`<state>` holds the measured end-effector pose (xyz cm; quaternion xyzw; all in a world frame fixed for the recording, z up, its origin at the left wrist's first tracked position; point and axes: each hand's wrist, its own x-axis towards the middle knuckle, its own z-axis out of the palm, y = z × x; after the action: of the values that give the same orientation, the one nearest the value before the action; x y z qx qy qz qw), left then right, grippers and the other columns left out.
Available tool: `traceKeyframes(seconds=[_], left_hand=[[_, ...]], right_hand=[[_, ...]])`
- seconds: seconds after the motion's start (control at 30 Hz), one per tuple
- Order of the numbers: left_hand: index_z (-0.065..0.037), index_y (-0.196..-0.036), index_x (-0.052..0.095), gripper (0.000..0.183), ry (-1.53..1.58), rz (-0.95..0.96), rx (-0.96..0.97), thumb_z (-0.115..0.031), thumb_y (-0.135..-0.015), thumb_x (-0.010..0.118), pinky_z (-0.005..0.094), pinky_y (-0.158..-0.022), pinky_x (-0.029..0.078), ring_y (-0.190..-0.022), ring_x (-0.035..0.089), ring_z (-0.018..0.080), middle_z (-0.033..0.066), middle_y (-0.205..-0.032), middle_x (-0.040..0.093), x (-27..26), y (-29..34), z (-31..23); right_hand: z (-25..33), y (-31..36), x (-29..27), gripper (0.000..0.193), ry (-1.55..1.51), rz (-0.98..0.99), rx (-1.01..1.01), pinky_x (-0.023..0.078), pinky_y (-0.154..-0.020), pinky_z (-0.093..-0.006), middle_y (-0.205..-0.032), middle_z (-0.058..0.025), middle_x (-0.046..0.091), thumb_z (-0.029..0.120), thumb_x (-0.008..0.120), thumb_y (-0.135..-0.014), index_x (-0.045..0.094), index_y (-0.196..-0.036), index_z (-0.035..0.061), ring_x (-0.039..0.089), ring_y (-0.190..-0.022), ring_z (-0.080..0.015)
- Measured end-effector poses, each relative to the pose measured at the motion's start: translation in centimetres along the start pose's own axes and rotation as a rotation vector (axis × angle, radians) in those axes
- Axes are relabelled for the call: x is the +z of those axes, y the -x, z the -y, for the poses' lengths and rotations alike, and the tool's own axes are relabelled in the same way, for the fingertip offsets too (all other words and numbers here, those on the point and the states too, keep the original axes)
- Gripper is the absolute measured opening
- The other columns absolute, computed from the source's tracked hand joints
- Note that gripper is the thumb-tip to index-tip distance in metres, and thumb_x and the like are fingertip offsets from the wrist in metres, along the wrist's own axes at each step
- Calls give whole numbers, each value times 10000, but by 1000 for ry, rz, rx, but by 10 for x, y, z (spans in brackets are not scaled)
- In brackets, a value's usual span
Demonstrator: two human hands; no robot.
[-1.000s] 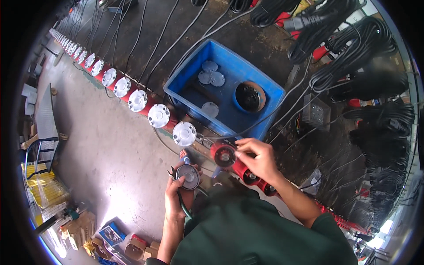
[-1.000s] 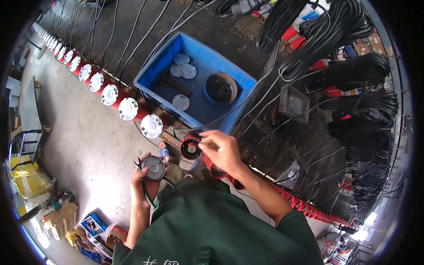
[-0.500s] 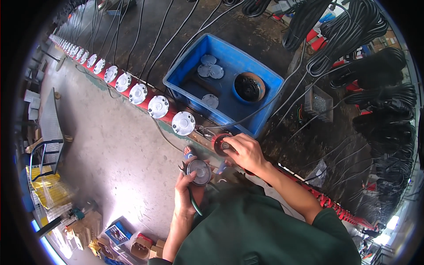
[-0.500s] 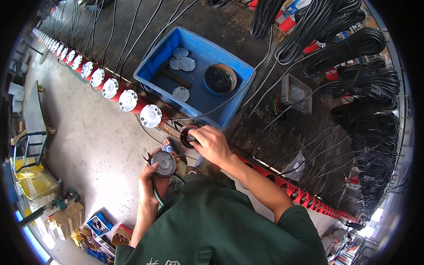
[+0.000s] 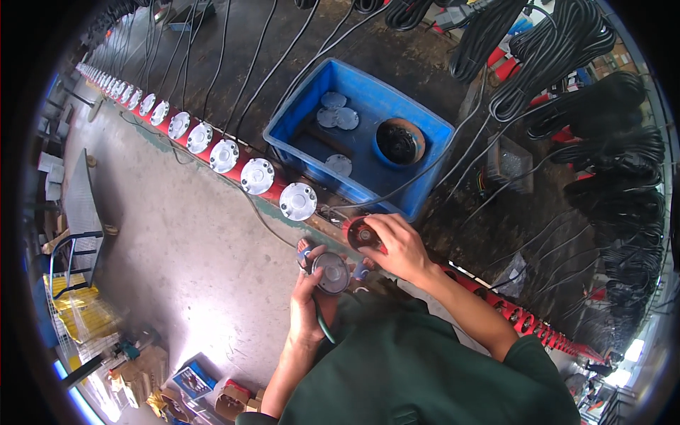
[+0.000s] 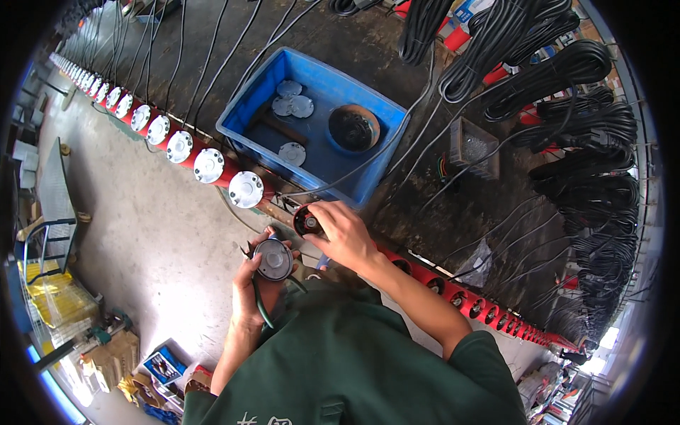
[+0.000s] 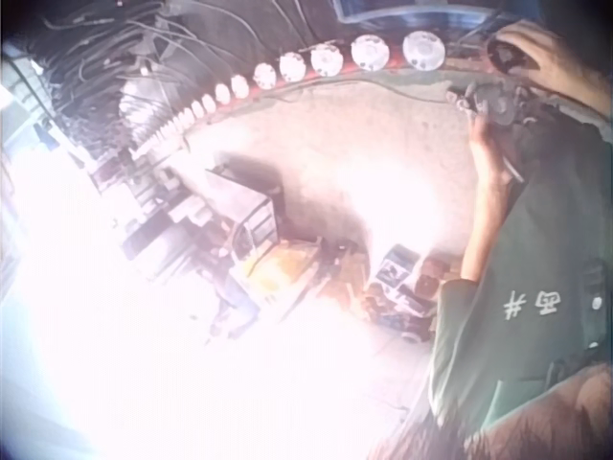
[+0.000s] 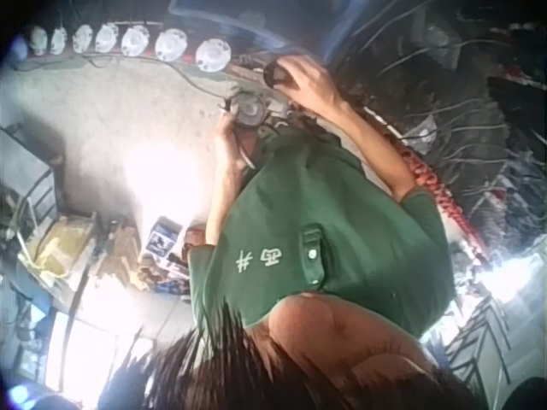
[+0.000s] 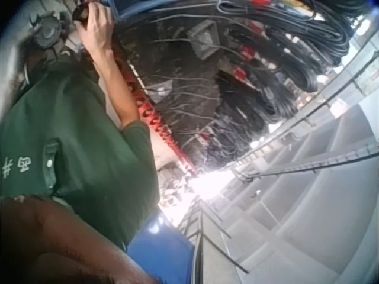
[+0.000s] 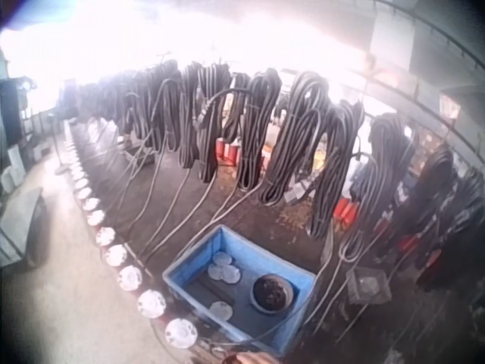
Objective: The person assembles electronic components by taking circular metal plates from a blue bin, placing them onto the tops of red cylindrical devices, and securing them using a hammer or pliers.
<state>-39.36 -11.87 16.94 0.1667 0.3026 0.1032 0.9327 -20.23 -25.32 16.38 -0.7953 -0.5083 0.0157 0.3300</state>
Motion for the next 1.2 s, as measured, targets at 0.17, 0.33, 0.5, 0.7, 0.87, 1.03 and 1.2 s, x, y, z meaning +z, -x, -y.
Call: traceKeyframes(seconds=[0.17,0.33,0.5,0.7,0.87,1.03,1.2], left_hand=[[-99,-1548,442,476,46,55,3,-268,-1108,508,478,-1143,466,-1302,592,291,154,-1371,605,1,-4,5],[-87,-1553,425,465,-46,7,-26,-274,-1128,456,431,-1151,444,-1289,578,261,112,-1358,591,13,-6,7],[-72,-1506,457,431,80,61,-146,-289,-1134,433,419,-1164,423,-1300,579,235,107,-1365,606,13,-11,-2],[-16,-1468,511,460,-48,-33,-348,-321,-1142,402,435,-1092,482,-1203,641,269,148,-1314,662,25,-17,-23],[20,-1352,615,323,-1139,-50,215,-147,-1088,536,452,-853,529,-916,664,276,163,-1083,682,31,-51,-84],[10,-1270,632,420,-2026,126,1059,-27,-861,715,510,-901,479,-1027,554,416,206,-1090,582,37,-144,-88],[28,-1307,635,479,-2138,49,1057,-69,-855,763,525,-963,455,-1078,525,422,213,-1145,579,22,-174,-74]], right_hand=[[51,16,-23,525,-80,34,-9,584,-854,-418,-1081,-104,695,264,919,-767,699,-1196,58,692,-978,-307],[74,33,-12,627,-105,182,37,563,-893,-424,-1148,-84,641,175,903,-736,658,-1307,96,656,-1052,-294],[71,28,-25,491,-24,86,34,577,-852,-379,-1113,-57,690,131,892,-709,741,-1173,84,678,-981,-266],[66,25,-33,230,-19,-152,-48,576,-701,-351,-931,-29,718,81,869,-741,759,-944,85,689,-790,-217],[60,19,-56,239,-146,-242,193,579,-705,-377,-924,-99,718,23,857,-749,699,-928,33,698,-821,-283],[50,26,-65,252,-49,-293,188,566,-682,-375,-915,-102,690,12,852,-736,678,-918,22,676,-800,-280],[51,38,-69,259,-103,-336,215,561,-676,-372,-911,-103,685,5,847,-735,671,-924,20,668,-791,-275]])
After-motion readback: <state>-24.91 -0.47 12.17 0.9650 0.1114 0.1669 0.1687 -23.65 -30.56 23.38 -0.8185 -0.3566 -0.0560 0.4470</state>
